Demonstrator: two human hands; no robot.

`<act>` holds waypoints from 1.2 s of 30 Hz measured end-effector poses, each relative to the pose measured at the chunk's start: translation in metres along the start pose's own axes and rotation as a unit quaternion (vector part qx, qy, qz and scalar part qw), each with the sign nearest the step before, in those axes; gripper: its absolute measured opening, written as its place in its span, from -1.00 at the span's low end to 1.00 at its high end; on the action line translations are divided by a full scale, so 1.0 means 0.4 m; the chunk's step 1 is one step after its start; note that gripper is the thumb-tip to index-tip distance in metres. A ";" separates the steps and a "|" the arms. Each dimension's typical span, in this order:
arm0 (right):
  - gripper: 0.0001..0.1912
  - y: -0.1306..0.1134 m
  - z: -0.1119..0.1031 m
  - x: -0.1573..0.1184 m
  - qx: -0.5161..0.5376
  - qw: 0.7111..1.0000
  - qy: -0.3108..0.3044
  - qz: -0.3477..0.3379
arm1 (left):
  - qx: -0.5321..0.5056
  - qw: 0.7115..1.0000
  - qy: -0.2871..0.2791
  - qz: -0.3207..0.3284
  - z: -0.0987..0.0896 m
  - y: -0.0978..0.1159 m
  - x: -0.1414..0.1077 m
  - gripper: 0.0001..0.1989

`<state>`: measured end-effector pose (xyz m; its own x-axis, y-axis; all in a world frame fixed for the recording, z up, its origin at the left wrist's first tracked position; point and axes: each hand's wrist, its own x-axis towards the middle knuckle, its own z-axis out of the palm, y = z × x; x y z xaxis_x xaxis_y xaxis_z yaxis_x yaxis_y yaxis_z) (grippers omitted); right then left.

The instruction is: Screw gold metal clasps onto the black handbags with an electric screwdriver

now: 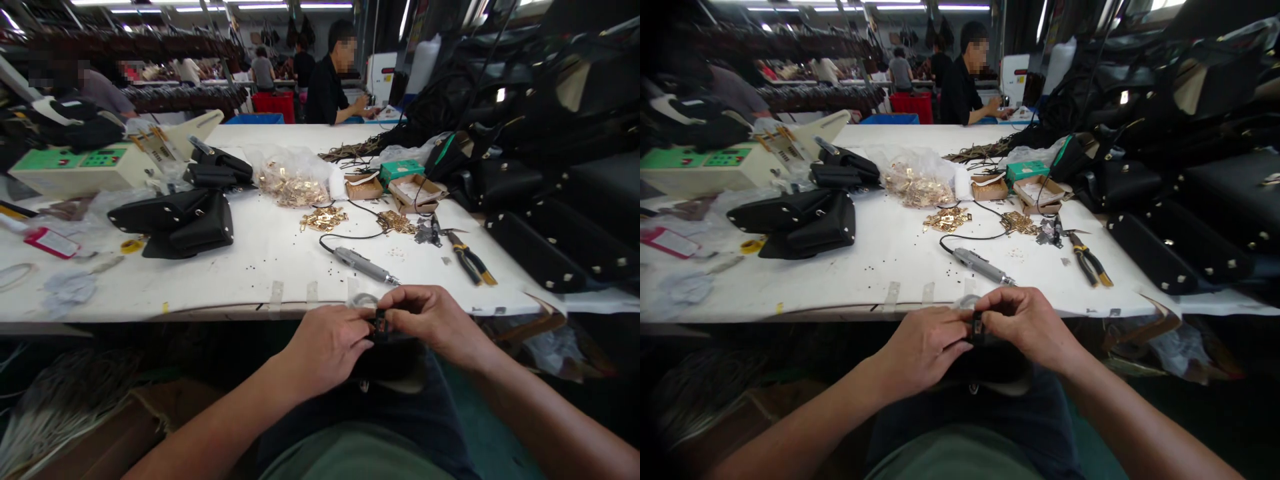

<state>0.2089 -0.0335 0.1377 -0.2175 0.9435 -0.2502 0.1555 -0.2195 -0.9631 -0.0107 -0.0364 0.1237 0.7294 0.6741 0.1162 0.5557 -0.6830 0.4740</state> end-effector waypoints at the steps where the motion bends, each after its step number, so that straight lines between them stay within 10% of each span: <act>1: -0.84 -0.004 0.000 -0.015 0.008 1.000 -0.019 0.015 | -0.028 0.999 -0.016 0.003 -0.008 0.014 -0.012 -0.89; 5: -0.83 0.007 0.016 -0.012 0.021 0.999 -0.039 0.030 | -0.148 0.985 -0.086 -0.032 -0.008 0.000 -0.029 -0.83; 9: -0.83 0.071 0.041 0.109 0.018 0.999 0.019 0.024 | -0.248 0.955 -0.113 -0.120 0.053 -0.120 0.018 -0.79; 14: -0.84 0.156 0.063 0.266 0.012 0.996 0.047 0.071 | -0.169 0.962 -0.114 -0.182 0.106 -0.230 0.080 -0.62; 20: -0.86 0.192 0.081 0.325 0.005 0.993 0.043 0.106 | -0.018 0.971 -0.010 -0.239 0.112 -0.206 0.061 -0.84; 27: -0.86 0.204 0.075 0.365 -0.076 0.991 0.033 0.108 | 0.090 0.990 0.085 -0.074 0.170 -0.225 0.028 -0.75; 36: -0.75 0.156 0.073 0.388 -0.286 0.958 -0.002 0.034 | 0.056 0.995 0.047 -0.072 0.177 -0.267 0.026 -0.74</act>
<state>0.1567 0.0919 0.0361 -0.1918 0.9308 -0.3111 0.6715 -0.1067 -0.7333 -0.0342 0.0235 0.0125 0.6010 0.7873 0.1380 0.6970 -0.6007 0.3916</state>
